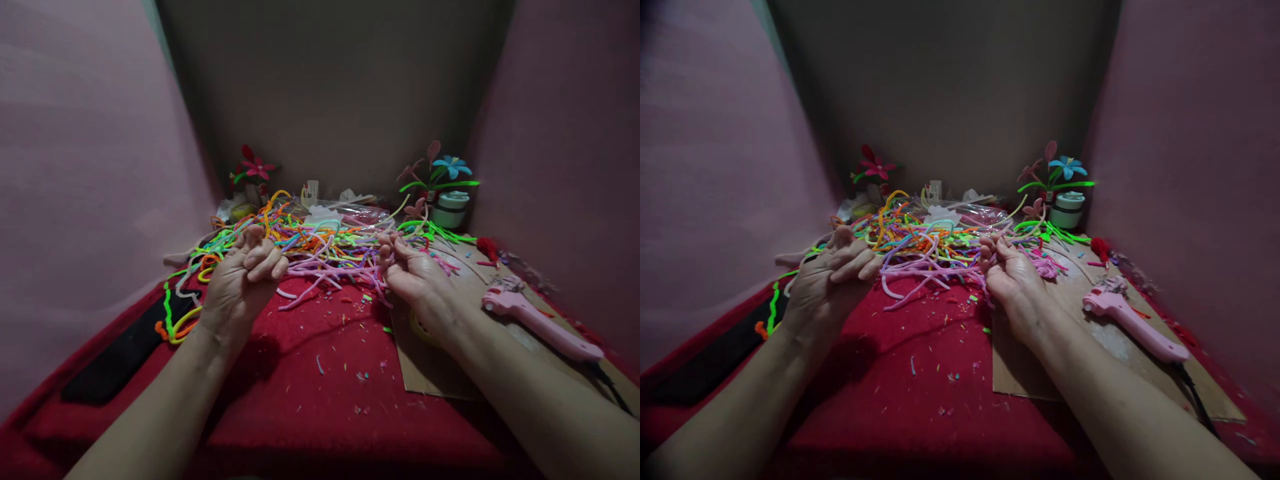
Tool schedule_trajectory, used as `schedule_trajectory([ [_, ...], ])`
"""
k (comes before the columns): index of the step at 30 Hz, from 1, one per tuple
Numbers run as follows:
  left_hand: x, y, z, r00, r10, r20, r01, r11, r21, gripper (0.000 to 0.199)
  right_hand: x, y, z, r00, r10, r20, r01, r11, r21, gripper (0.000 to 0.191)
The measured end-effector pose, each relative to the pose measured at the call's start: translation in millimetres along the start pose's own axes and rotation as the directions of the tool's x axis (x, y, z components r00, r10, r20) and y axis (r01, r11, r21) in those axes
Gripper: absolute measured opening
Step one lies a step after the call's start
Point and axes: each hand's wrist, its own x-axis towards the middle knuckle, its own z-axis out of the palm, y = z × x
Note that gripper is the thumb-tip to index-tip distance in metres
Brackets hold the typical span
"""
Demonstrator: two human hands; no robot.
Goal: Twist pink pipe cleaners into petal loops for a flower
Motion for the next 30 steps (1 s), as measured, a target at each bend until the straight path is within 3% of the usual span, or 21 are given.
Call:
schedule_trajectory([
  [2,-4.6,2.9,3.8,1.0,-0.013,0.016,0.013,1.0,-0.001,0.032,1.2,-6.2,1.7,0.985,0.074,-0.156,-0.053,0.989,0.135,0.023],
  [5,-13.4,2.4,11.0,0.999,-0.014,0.045,0.011,0.998,0.059,0.029,2.4,-21.8,4.7,0.985,0.045,-0.169,-0.016,0.986,0.167,0.023],
  [8,-25.6,-4.4,18.1,0.981,-0.052,0.186,0.021,0.986,0.164,0.02,3.0,-39.6,5.6,0.988,-0.032,-0.151,0.057,0.984,0.169,0.026],
  [12,-37.9,-12.2,19.6,0.892,-0.177,0.416,0.044,0.95,0.309,0.014,2.4,-51.0,5.2,0.99,-0.034,-0.134,0.053,0.988,0.142,0.027],
  [14,-38.5,-11.6,17.9,0.859,-0.197,0.473,0.051,0.951,0.304,0.013,0.9,-46.5,4.9,0.99,-0.024,-0.137,0.041,0.991,0.127,0.027],
  [17,-33.2,-6.6,18.2,0.913,-0.123,0.389,0.054,0.982,0.184,0.008,-4.9,-27.5,5.0,1.0,-0.012,-0.027,0.013,0.998,0.059,0.025],
  [21,-22.9,-4.5,21.7,0.97,-0.115,0.214,0.109,0.993,0.038,0.011,-20.9,5.0,8.7,0.972,0.159,0.175,-0.152,0.987,-0.053,0.015],
  [25,-13.8,-13.1,16.7,0.988,-0.128,0.09,0.124,0.991,0.05,0.018,-37.7,22.2,15.9,0.902,0.349,0.255,-0.307,0.933,-0.189,0.007],
  [27,-11.0,-17.5,12.4,0.986,-0.158,0.051,0.153,0.984,0.091,0.016,-42.4,24.0,18.9,0.897,0.359,0.259,-0.302,0.924,-0.235,0.005],
  [30,-10.7,-22.4,9.9,0.952,-0.299,0.067,0.283,0.943,0.176,0.016,-44.7,24.4,20.3,0.895,0.344,0.284,-0.261,0.92,-0.293,0.005],
])
